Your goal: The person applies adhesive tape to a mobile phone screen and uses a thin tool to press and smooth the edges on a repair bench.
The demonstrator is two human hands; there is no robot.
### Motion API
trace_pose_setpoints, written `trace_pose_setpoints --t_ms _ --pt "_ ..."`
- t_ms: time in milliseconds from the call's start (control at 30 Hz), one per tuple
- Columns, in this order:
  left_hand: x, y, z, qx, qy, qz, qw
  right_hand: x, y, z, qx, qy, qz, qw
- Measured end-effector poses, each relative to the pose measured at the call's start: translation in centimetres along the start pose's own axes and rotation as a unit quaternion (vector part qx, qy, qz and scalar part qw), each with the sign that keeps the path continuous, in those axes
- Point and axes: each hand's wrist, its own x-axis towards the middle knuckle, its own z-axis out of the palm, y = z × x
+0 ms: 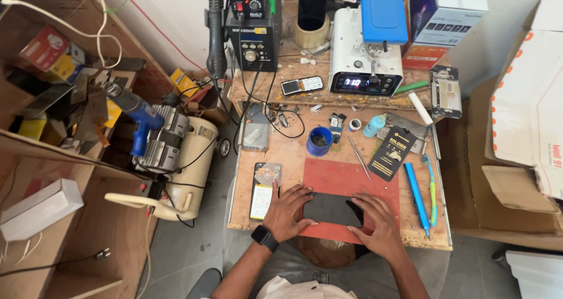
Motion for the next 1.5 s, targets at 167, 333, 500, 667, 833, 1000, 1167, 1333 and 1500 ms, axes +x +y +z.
trace_pose_setpoints --t_ms 167,333,500,667,833,1000,1167,1333,1500 --pt "-0.3 -0.2 0.1 -0.01 0.008 0.005 1.0 1.8 -1.6 -1.0 0.008 0.004 0.08 0.997" --pt "-0.4 -0.4 0.0 -0.013 0.004 0.015 1.0 9.2 -4.6 -2.1 0.05 0.08 0.008 0.996" --pt "-0.5 -0.5 0.1 -0.023 -0.004 0.005 1.0 23.7 -5.3 0.6 0.191 0.162 -0.062 0.966" --pt "-0.7 -0.7 0.1 -0.045 -0.001 0.013 0.999 45.7 -1.1 6.2 0.268 0.29 -0.048 0.917" --pt "-0.9 -1.9 0.8 -0.037 0.001 0.048 0.998 57.0 6.9 8.9 -0.005 0.388 0.011 0.922" --pt "-1.3 -2.9 2.3 -0.03 0.009 0.051 0.998 58.6 10.1 8.9 0.046 0.309 0.11 0.944" --pt "-1.3 -3.5 3.0 -0.038 0.013 0.054 0.998 57.7 8.2 7.5 -0.019 0.291 0.07 0.954" --pt "-1.7 -3.1 3.1 -0.045 0.0 0.045 0.998 55.8 5.0 6.3 -0.032 0.293 0.035 0.955" --pt "-1.1 -2.8 2.6 -0.037 -0.001 0.044 0.998 55.0 1.2 5.4 -0.067 0.362 -0.017 0.929"
